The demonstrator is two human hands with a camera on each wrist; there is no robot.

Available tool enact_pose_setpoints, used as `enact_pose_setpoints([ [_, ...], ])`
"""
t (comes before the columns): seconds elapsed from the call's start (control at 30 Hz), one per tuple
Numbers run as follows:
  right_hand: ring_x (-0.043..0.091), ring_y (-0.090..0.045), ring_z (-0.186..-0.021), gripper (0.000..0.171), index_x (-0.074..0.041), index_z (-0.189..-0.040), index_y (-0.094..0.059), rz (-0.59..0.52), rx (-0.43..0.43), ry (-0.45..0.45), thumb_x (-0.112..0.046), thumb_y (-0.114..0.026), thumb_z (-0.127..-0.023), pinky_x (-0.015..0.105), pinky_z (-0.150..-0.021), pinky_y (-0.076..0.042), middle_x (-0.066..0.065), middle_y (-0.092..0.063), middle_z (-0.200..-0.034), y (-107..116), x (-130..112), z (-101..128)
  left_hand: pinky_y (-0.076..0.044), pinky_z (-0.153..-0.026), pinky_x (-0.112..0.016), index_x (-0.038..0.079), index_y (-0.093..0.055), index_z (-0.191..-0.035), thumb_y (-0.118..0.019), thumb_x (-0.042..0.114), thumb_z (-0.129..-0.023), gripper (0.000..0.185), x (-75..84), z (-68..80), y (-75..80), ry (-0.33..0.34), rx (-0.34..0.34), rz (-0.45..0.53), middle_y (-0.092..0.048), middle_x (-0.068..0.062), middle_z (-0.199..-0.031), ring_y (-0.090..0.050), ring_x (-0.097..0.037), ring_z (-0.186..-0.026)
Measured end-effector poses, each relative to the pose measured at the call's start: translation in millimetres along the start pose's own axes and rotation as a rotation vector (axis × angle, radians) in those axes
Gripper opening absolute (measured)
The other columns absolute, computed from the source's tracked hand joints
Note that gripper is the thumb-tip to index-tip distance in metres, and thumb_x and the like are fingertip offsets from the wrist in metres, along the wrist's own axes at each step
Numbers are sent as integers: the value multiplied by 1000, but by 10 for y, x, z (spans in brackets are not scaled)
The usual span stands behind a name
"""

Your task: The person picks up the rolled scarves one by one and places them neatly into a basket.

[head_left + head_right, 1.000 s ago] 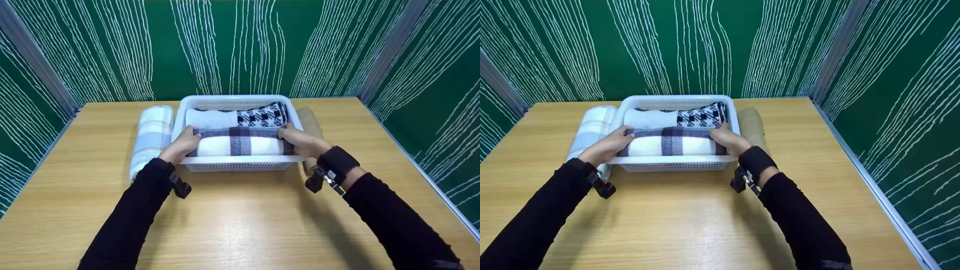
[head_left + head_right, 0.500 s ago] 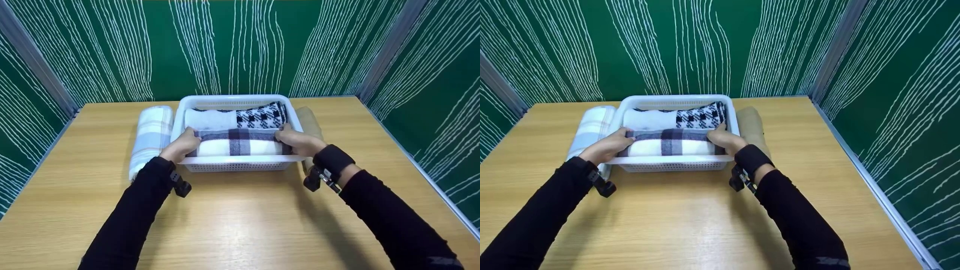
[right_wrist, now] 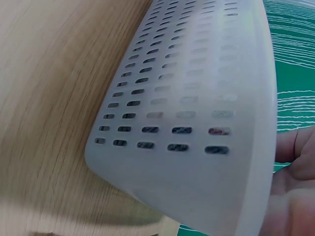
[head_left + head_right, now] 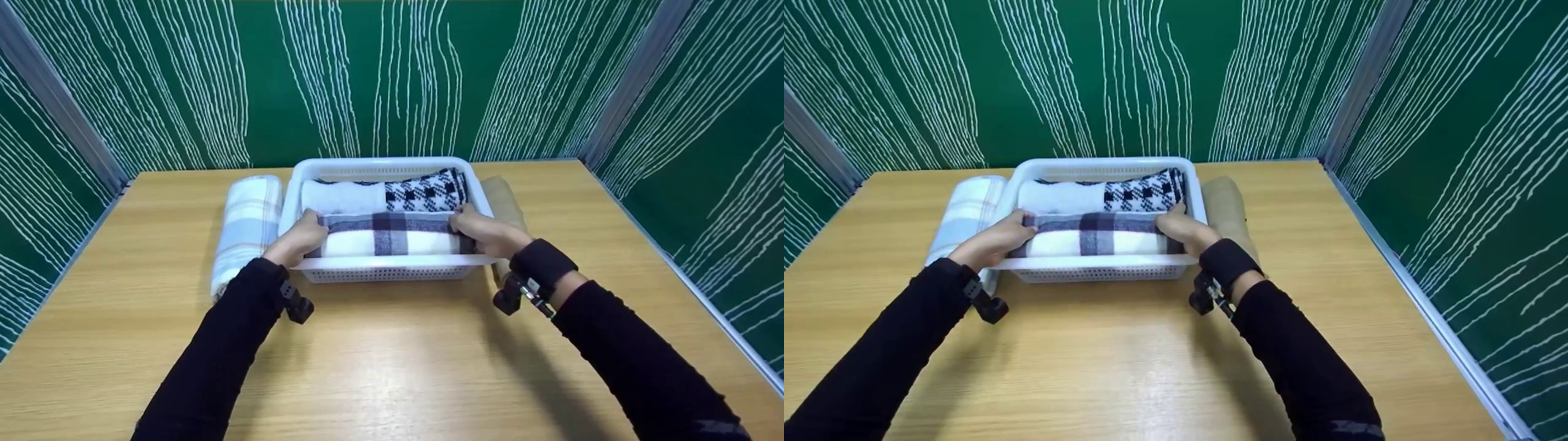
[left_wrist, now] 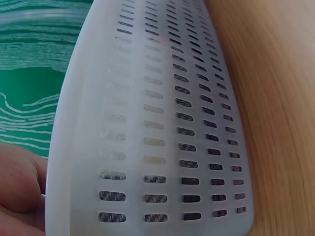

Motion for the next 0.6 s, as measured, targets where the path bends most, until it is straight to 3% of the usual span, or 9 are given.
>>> enact_pose_setpoints([
  [0.13,23,-34,-98,27,-3,-104,-24,0,6,18,3,-36,-81,26,-82,-35,11,-26,-112,23,-11,-2,-10,-115,-39,-4,-2,-149,-24,5,-102,53,39,21,1,-16,6,2,-2,-20,-156,-3,-28,-143],
  [0.3,21,-33,-92,20,-8,-88,-23,-20,-11,25,4,-35,-78,26,-77,-31,9,-28,-103,45,-33,9,-13,-114,-41,-3,-3,-150,-25,7,-102,53,85,62,20,-14,13,-34,-4,-20,-156,-6,-29,-142],
  [0.37,23,-33,-98,21,-7,-94,-24,-27,-18,6,3,-34,-79,28,-83,-31,10,-27,-109,55,-39,39,-15,-114,-42,-3,-5,-150,-27,7,-102,53,109,93,37,-19,18,-52,-7,-21,-156,-8,-30,-142],
  [0.43,26,-30,-106,30,-3,-109,-25,-21,-26,-8,2,-34,-81,34,-90,-32,13,-24,-117,69,-58,87,-16,-113,-43,-3,-6,-150,-29,7,-102,54,135,138,64,-27,27,-70,-9,-21,-155,-10,-31,-142],
  [0.53,31,-27,-115,54,0,-136,-14,11,-44,-6,0,-35,-86,43,-98,-34,18,-21,-127,94,-107,175,-20,-112,-43,-4,-7,-149,-32,6,-100,56,161,208,133,-54,56,-89,-12,-23,-155,-16,-33,-140],
  [0.6,33,-29,-118,60,4,-143,-8,17,-52,24,0,-35,-90,46,-101,-34,23,-21,-132,113,-166,239,-20,-112,-43,-4,-8,-149,-34,6,-100,57,173,263,199,-71,81,-94,-14,-24,-154,-18,-34,-140],
])
Point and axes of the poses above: each hand's wrist, its own z-axis away from the middle knuckle, its own y-axis out of the back of the hand, x = y × z, the point moved 7 cm from there along -z, towards the middle knuckle
